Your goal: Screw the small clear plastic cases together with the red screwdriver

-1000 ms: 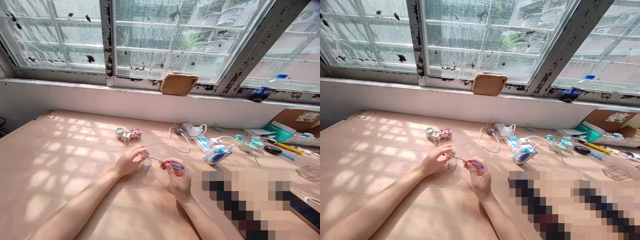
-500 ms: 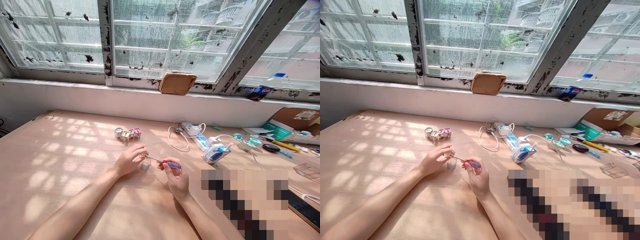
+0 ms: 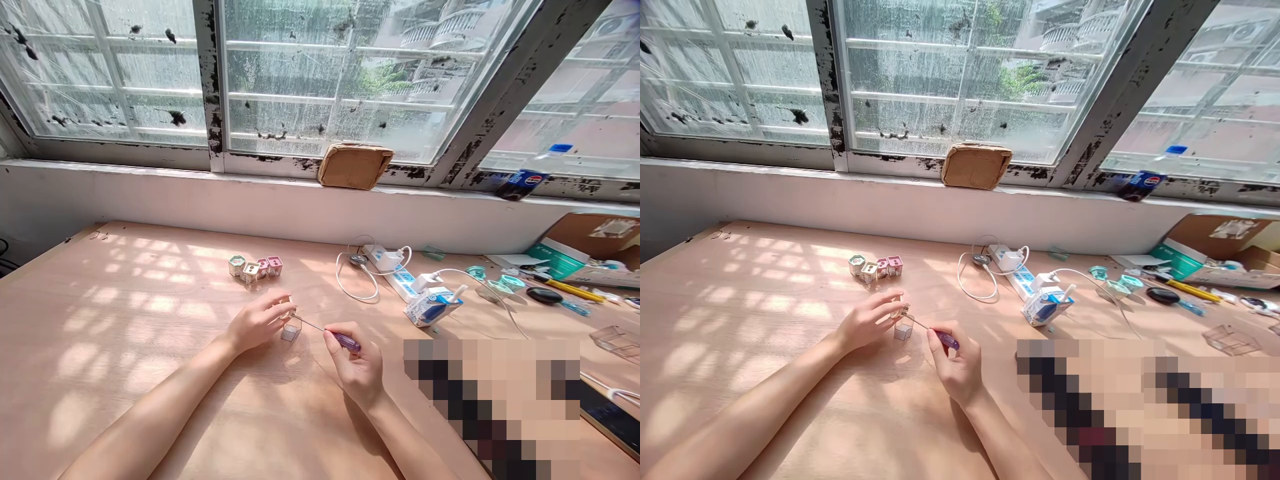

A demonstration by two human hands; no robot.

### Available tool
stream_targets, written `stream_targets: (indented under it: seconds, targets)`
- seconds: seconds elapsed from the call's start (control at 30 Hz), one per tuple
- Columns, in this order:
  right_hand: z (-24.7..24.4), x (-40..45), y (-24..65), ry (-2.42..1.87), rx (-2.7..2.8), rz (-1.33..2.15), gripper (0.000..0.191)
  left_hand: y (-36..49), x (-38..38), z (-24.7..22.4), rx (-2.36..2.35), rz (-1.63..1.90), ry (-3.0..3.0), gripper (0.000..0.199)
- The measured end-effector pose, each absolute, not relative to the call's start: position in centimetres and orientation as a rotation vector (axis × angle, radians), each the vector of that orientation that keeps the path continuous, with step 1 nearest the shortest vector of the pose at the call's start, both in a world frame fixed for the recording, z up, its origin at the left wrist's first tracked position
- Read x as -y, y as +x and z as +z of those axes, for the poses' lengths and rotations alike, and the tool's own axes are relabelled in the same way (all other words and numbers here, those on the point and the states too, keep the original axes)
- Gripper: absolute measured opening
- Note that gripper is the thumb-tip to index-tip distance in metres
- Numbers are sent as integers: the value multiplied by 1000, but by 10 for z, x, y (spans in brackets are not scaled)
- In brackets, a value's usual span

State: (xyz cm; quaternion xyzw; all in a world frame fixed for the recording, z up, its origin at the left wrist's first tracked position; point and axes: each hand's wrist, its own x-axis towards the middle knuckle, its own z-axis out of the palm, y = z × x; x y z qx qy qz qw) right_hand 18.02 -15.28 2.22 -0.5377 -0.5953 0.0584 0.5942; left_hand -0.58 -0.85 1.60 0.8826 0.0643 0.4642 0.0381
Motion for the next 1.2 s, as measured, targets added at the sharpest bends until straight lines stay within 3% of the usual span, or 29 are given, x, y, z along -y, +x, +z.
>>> stream_targets:
  seconds: [0.17,0.4,0.57,1.2]
  targets:
    - [20,155,184,-1320,1340,240,31,-6,9,17,-190,1427,2736,31]
    - [29,158,176,-1313,1447,-27,7,-8,9,20,-195,1385,2753,34]
    - [28,157,177,-1266,1530,-148,17,-9,8,20,-204,1404,2770,31]
    - [32,159,177,-1254,1630,-234,13,-9,8,16,-189,1365,2783,37]
